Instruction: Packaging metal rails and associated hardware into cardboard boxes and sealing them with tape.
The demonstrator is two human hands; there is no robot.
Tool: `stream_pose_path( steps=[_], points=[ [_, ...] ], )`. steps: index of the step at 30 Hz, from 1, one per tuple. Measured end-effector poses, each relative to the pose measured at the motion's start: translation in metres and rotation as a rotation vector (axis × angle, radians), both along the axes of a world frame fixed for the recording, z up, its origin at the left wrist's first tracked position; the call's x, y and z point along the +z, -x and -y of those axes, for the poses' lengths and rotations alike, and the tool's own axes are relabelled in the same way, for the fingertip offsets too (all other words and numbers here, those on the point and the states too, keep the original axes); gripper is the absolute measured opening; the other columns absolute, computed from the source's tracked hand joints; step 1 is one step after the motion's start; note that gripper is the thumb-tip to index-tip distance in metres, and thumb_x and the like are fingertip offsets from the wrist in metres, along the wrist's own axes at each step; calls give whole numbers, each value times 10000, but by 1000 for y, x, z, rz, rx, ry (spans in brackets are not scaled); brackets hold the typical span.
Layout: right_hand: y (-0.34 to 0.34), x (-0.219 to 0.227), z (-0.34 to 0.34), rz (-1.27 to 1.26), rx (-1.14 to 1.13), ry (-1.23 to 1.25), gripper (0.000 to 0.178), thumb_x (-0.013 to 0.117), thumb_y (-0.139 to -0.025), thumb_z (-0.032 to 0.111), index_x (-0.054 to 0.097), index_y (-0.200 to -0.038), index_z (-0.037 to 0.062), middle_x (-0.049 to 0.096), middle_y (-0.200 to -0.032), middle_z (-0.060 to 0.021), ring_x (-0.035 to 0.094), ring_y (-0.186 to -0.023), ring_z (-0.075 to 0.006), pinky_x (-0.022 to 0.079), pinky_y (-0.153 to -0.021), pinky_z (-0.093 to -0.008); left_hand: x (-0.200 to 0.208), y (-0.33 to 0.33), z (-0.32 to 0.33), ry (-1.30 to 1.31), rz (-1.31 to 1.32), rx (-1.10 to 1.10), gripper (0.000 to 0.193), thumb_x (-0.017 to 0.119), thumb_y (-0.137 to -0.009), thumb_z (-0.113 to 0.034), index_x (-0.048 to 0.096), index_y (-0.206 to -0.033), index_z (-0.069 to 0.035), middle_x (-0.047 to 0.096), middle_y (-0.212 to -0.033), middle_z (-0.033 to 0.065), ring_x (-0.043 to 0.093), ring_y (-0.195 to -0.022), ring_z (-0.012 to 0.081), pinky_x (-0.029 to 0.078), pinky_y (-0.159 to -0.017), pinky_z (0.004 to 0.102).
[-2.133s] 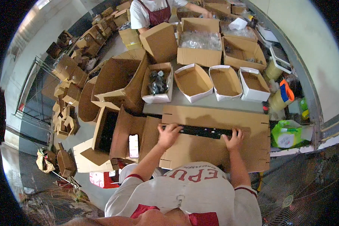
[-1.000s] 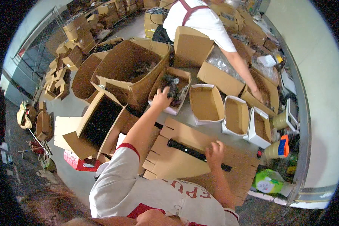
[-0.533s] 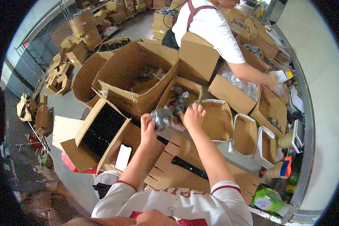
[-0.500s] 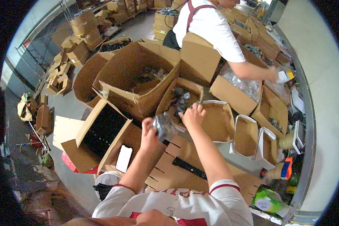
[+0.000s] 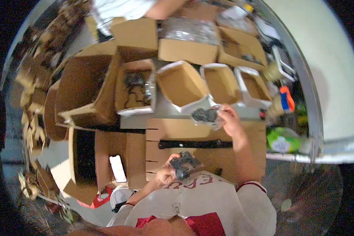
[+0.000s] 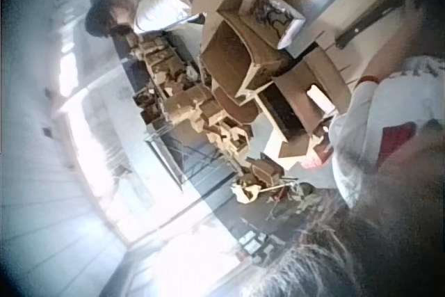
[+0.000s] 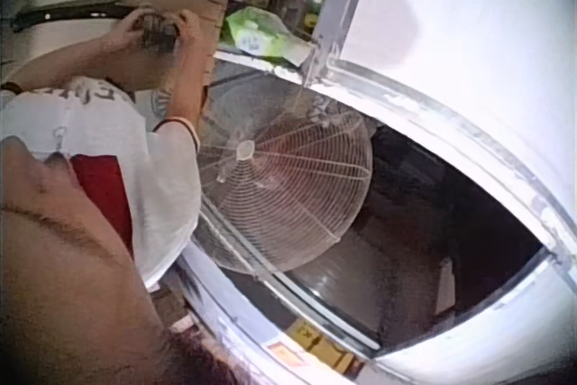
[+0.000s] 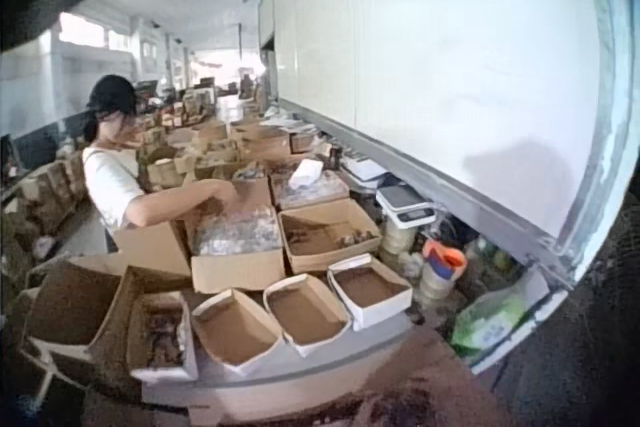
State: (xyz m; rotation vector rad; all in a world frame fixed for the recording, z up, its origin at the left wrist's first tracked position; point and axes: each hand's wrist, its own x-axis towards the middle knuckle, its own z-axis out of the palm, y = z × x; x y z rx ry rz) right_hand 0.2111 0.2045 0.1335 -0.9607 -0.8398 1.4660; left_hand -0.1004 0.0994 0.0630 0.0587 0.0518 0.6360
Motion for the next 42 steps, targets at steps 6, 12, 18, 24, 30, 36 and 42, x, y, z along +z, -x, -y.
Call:
stream_pose_path(
  steps=[6,12,18,24,30,36,42],
  points=[
    [-141,-27,148,835,-231,299,162,513,-937,192,531,-993,40,617,-903,-74,585,-868,-175,451,-777,-326,-21,-113,0,-279,-477,-243,189,651,-845,-120,535,-995,-114,594,-1048,67,552,-1056,218,422,-965,387],
    [-185,-93,191,1253,140,373,208,581,-900,241,592,-948,39,615,-859,-69,562,-793,-160,454,-711,-314,-43,-233,20,-1009,-773,-18,408,618,-833,-4,497,-1211,-99,455,-1252,113,433,-1231,235,385,-1003,375],
    [-189,-138,185,1213,-15,309,264,586,-886,258,620,-1035,43,639,-936,-143,596,-899,-281,461,-783,-358,-41,-244,34,-1423,-1199,-44,630,610,-788,-10,374,-1360,-128,158,-1437,260,293,-1298,447,355,-1032,458],
    [-122,-80,184,1316,-524,315,413,548,-900,321,528,-1247,99,473,-1312,-175,454,-1170,-375,366,-982,-450,-33,-215,35,-1717,-1323,72,551,626,-752,-95,471,-1280,-78,302,-1337,244,430,-1123,454,394,-955,501],
    [-87,-99,218,1738,-198,683,632,503,-905,426,290,-1446,177,222,-1505,-155,255,-1348,-396,245,-1079,-514,-4,-142,-67,-1719,-1854,320,694,696,-759,-341,383,-1339,-123,327,-1348,193,363,-1165,425,331,-943,555],
    [-90,-101,216,1541,-267,462,712,504,-909,433,179,-1488,176,114,-1512,-242,168,-1366,-453,181,-1084,-575,-25,0,-256,-1506,-2301,1044,458,632,-776,-224,497,-1182,-62,502,-1166,176,462,-1103,368,357,-942,499],
    [-99,-132,211,1708,-368,395,714,524,-888,403,216,-1475,139,96,-1517,-241,154,-1371,-454,154,-1094,-570,-18,42,-327,-1345,-2480,206,450,531,-841,-130,453,-1284,-121,349,-1429,88,340,-1295,337,392,-1012,441]
  ],
)
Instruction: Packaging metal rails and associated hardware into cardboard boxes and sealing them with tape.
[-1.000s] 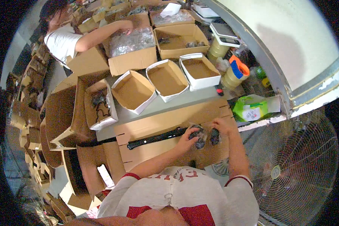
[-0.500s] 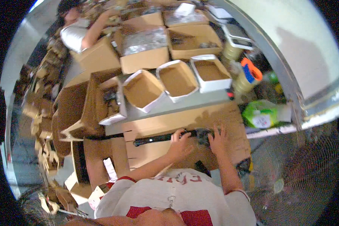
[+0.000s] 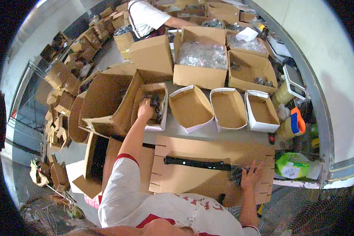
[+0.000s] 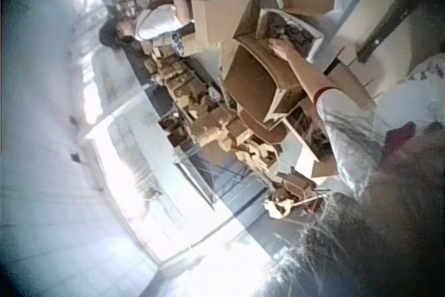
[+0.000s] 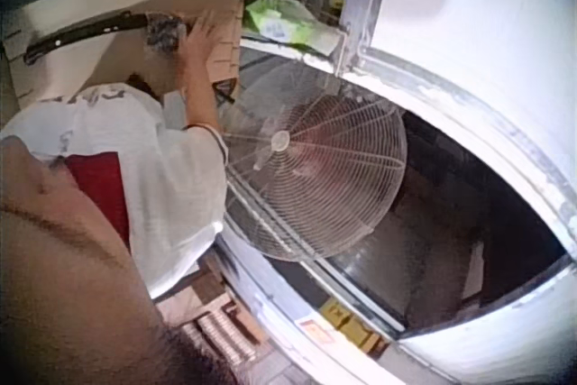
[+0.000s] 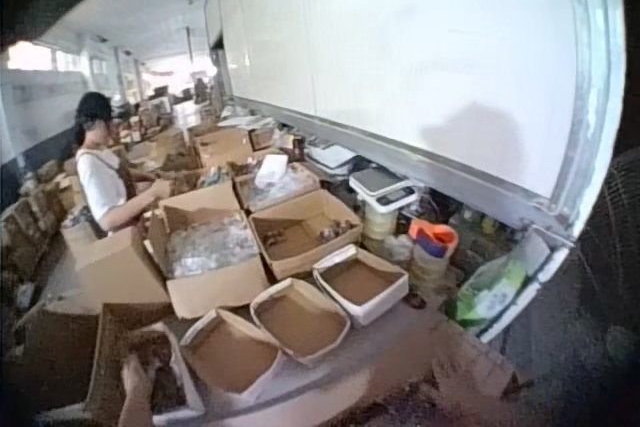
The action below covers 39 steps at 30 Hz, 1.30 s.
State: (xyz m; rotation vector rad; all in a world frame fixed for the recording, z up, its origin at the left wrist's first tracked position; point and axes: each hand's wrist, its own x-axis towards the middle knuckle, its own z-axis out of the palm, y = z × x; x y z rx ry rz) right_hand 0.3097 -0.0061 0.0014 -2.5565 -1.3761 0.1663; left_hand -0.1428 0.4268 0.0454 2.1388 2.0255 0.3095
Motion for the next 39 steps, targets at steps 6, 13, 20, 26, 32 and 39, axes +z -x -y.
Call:
stream_pose_path(
  steps=[6,13,20,26,32,39],
  points=[
    [3,1,8,-154,-66,199,701,519,-885,421,268,-1449,88,128,-1507,-251,185,-1369,-433,150,-1095,-567,-125,108,-81,147,-448,107,606,464,-866,-3,335,-1423,-203,321,-1453,151,434,-1248,375,425,-999,449],
    [9,74,-17,-183,-151,292,755,424,-911,521,156,-1480,103,125,-1546,-124,199,-1376,-406,142,-1093,-588,21,12,-33,11,-214,-35,589,690,-789,-148,384,-1277,-24,410,-1294,247,569,-1012,415,504,-851,455],
    [0,50,-9,-52,-134,266,629,351,-945,513,176,-1486,245,124,-1556,-21,171,-1388,-400,144,-1069,-650,28,40,-17,-303,96,238,450,613,-818,-258,525,-1170,8,558,-1158,248,567,-1013,376,468,-863,444],
    [-1,64,-10,12,-160,266,599,432,-921,507,259,-1456,299,129,-1551,-57,164,-1384,-416,155,-1030,-704,59,18,52,6,1346,116,556,589,-812,-173,389,-1328,-116,525,-1157,58,571,-998,210,514,-730,329],
    [66,64,-13,3,326,272,704,576,-841,482,269,-1450,309,150,-1545,-46,132,-1401,-378,149,-1036,-692,11,-43,170,768,1578,-68,652,650,-772,-269,360,-1340,-137,530,-1157,17,554,-996,160,510,-717,301],
    [35,37,-1,175,245,296,820,656,-796,303,199,-1474,233,137,-1544,-52,112,-1409,-351,131,-1044,-687,-1,-208,333,1347,1464,-362,540,469,-906,-186,259,-1398,-120,472,-1287,79,540,-1088,165,495,-838,335]
  ],
)
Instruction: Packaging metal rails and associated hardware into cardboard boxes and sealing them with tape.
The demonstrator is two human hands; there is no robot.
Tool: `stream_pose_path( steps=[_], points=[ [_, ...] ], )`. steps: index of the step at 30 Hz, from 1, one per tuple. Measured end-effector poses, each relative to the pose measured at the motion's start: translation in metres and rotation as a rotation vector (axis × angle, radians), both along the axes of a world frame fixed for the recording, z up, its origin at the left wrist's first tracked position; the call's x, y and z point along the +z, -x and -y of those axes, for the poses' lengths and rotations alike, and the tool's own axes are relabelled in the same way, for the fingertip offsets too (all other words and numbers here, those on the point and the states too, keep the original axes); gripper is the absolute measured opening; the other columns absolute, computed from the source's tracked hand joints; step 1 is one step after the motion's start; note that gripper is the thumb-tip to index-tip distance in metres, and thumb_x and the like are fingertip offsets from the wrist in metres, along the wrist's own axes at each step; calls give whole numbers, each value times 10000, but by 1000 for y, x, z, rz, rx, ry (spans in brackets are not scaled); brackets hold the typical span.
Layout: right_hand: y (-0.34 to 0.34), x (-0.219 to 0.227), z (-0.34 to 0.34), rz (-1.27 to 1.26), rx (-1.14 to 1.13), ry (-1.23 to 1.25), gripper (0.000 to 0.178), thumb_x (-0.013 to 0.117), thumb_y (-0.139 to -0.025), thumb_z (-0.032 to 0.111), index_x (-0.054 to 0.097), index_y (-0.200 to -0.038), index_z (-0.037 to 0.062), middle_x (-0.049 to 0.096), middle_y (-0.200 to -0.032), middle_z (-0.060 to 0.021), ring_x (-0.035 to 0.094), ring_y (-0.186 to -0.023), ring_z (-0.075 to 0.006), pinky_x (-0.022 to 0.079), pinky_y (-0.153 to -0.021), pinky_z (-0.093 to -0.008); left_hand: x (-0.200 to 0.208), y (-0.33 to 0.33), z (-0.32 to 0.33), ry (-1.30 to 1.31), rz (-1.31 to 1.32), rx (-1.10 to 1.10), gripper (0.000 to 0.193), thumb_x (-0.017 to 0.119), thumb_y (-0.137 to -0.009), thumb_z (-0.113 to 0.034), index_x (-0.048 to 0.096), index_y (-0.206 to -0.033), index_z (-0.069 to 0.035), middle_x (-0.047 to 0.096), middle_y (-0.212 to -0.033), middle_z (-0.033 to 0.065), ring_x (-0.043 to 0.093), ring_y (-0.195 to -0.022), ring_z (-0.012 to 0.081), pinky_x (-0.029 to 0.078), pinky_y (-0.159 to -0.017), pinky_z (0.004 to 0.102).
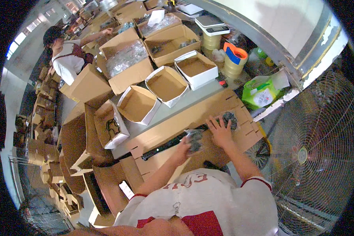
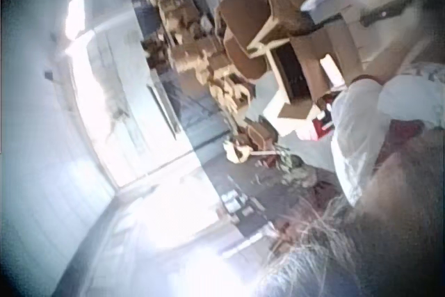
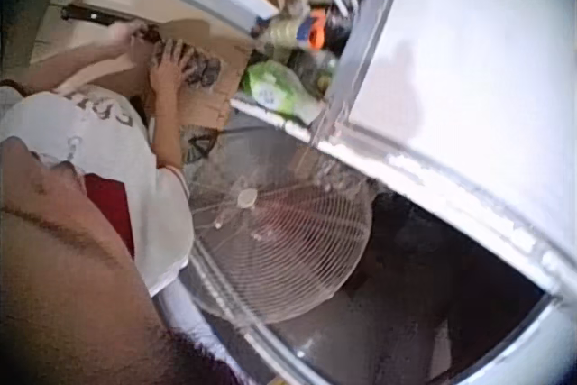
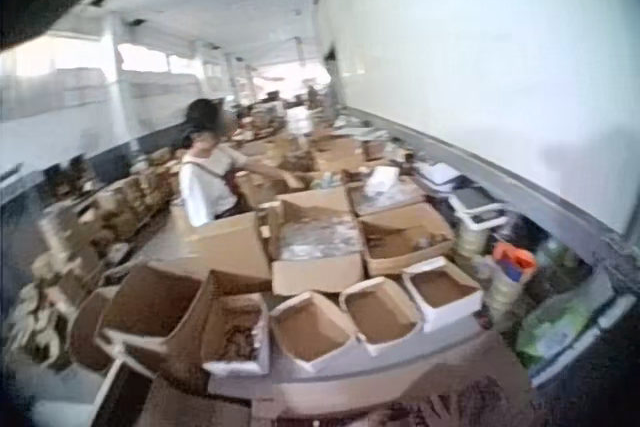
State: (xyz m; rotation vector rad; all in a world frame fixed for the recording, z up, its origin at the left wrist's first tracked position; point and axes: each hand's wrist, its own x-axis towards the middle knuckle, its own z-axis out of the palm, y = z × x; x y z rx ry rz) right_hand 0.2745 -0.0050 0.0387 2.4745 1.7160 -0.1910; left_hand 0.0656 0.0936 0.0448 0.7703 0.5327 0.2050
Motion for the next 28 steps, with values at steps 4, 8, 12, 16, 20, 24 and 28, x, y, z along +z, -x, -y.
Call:
stream_pose_path(
  steps=[4,8,12,16,20,24,28],
  points=[
    [-18,15,10,-243,-63,30,856,630,-774,207,156,-1485,180,97,-1553,-65,67,-1417,-367,120,-1074,-645,-13,-45,12,3,-14,85,493,480,-949,-121,262,-1390,-93,478,-1270,73,520,-1103,179,467,-885,326],
    [-11,16,13,-421,-65,-143,775,579,-786,191,218,-1472,185,100,-1553,-75,73,-1414,-378,120,-1064,-656,-18,-53,23,-622,-319,129,517,586,-906,-147,309,-1310,19,627,-992,133,596,-859,186,488,-756,325],
    [28,8,2,-324,95,-91,668,571,-859,338,288,-1450,209,134,-1548,-57,70,-1414,-373,85,-1047,-688,-19,-38,12,-1082,-617,163,500,611,-845,-179,370,-1247,-7,638,-829,208,628,-728,357,504,-669,420],
    [36,19,-9,-301,-3,50,636,540,-888,399,301,-1444,203,136,-1547,-69,44,-1413,-386,49,-1053,-679,26,22,-45,-1238,-666,53,286,598,-836,-227,579,-1043,-29,646,-878,200,623,-764,386,500,-691,459],
    [33,17,-14,-380,19,-136,601,565,-872,392,393,-1389,137,169,-1532,-114,71,-1404,-395,72,-1055,-668,35,112,-171,-1452,-1000,577,219,614,-761,-110,598,-966,-36,605,-940,181,555,-927,348,443,-832,456],
    [34,4,-30,-429,115,-409,479,550,-867,362,537,-1240,63,372,-1387,-189,273,-1312,-428,204,-1057,-582,17,195,-272,-1370,-1393,567,267,553,-781,-145,573,-1013,-15,593,-1042,207,533,-1027,383,415,-911,457],
    [39,5,-54,-398,213,-429,447,656,-785,255,566,-1157,23,438,-1282,-230,369,-1214,-433,282,-1021,-524,10,220,-325,-823,-1504,223,611,526,-859,-317,345,-1362,-22,401,-1391,195,396,-1261,421,336,-1057,450]
  ],
)
